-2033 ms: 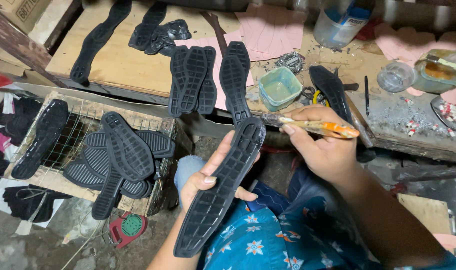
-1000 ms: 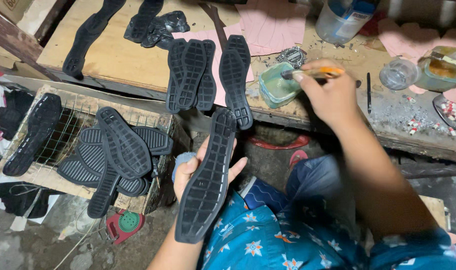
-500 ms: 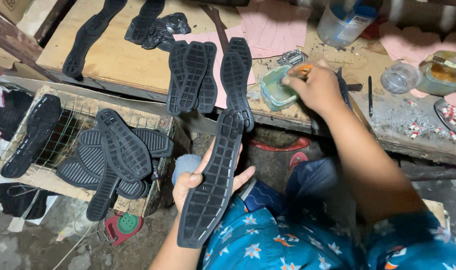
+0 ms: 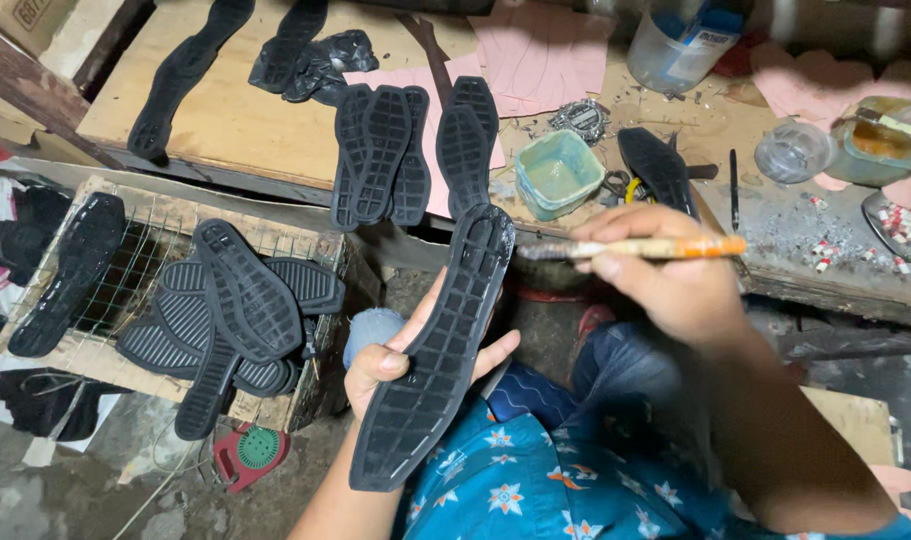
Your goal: The person applies a liquid adhesive to the surface of black rubber shoe soles using a brush, then places the coated soles onto a wire rack. The person repeats this process for multiple soles.
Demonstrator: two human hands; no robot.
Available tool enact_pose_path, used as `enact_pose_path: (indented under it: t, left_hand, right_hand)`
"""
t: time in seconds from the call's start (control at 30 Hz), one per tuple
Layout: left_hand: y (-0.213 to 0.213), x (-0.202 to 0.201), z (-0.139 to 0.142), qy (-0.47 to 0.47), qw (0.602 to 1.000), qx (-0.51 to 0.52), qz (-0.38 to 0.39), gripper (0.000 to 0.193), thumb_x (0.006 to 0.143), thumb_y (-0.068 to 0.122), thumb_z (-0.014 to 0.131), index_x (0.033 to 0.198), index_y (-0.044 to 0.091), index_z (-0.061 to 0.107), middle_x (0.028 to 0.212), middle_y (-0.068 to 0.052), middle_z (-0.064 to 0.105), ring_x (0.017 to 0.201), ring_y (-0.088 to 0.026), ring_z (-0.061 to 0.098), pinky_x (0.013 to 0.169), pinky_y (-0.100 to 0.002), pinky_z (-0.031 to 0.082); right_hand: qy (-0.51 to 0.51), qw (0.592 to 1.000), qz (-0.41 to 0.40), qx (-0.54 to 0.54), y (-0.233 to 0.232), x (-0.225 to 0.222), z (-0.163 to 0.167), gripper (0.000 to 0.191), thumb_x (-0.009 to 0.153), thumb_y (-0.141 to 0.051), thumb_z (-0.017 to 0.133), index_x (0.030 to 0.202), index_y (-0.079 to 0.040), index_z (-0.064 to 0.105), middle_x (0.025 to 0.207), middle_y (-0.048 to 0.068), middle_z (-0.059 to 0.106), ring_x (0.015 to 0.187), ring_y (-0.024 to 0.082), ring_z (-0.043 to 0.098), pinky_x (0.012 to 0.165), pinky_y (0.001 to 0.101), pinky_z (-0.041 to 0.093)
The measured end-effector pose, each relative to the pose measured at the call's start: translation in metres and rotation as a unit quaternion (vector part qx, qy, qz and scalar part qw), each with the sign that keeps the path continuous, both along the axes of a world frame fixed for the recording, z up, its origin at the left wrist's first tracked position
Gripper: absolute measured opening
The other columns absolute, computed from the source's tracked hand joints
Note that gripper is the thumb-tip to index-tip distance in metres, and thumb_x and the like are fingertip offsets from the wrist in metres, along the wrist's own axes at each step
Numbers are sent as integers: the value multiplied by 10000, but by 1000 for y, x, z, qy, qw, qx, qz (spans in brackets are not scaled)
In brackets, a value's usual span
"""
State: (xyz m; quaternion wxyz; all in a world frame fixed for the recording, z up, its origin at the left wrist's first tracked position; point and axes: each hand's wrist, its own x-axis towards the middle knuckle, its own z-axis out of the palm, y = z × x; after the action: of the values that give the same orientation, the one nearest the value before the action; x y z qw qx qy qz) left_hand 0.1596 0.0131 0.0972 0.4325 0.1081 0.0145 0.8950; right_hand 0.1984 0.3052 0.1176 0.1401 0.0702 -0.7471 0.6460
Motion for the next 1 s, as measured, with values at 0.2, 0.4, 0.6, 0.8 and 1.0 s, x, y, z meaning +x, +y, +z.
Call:
enact_pose_path:
  t: [0.2,0.4,0.6,0.8,1.0]
  left_hand:
    - [7,4,6,-19,1000,3,1,1103,758,116,673,1694,56,93,1669,-101,280,1542,-215,267,1317,-605,44]
    - [5,7,8,-16,1000,1,0,1115,750,119,667,1691,52,71,1673,-104,285,1536,-205,298,1311,-581,47]
    - [6,6,10,-26,1000,2,12,1137,760,131,670,1718,57,62,1693,-101,277,1503,-201,326,1318,-517,59]
    - [4,1,10,-12,1000,-10,8,1144,765,158,666,1730,92,55,1715,-88,240,1537,-210,288,1300,-518,109]
    - [5,5,7,10,1000,-8,-23,1160,732,145,670,1701,120,32,1728,-84,176,1585,-247,195,1271,-626,158]
  right_hand:
    - [118,978,38,169,-29,27,25,239,851,36,727,1075,-15,660,1212,188,702,1116,255,711,993,354,556]
    - [132,975,-2,179,-39,28,36,231,868,9,741,1079,-22,652,1206,156,700,1089,234,716,957,334,573]
    - [110,963,64,236,-45,35,39,253,830,-2,747,1071,-18,669,1170,155,706,1079,254,717,937,350,569]
    - [58,974,68,207,-54,45,31,242,816,-42,780,1041,-37,689,1113,133,743,999,224,753,873,324,599]
    - [54,988,-21,146,-49,38,19,213,875,-8,748,1070,-7,663,1099,140,734,1002,194,737,890,308,596]
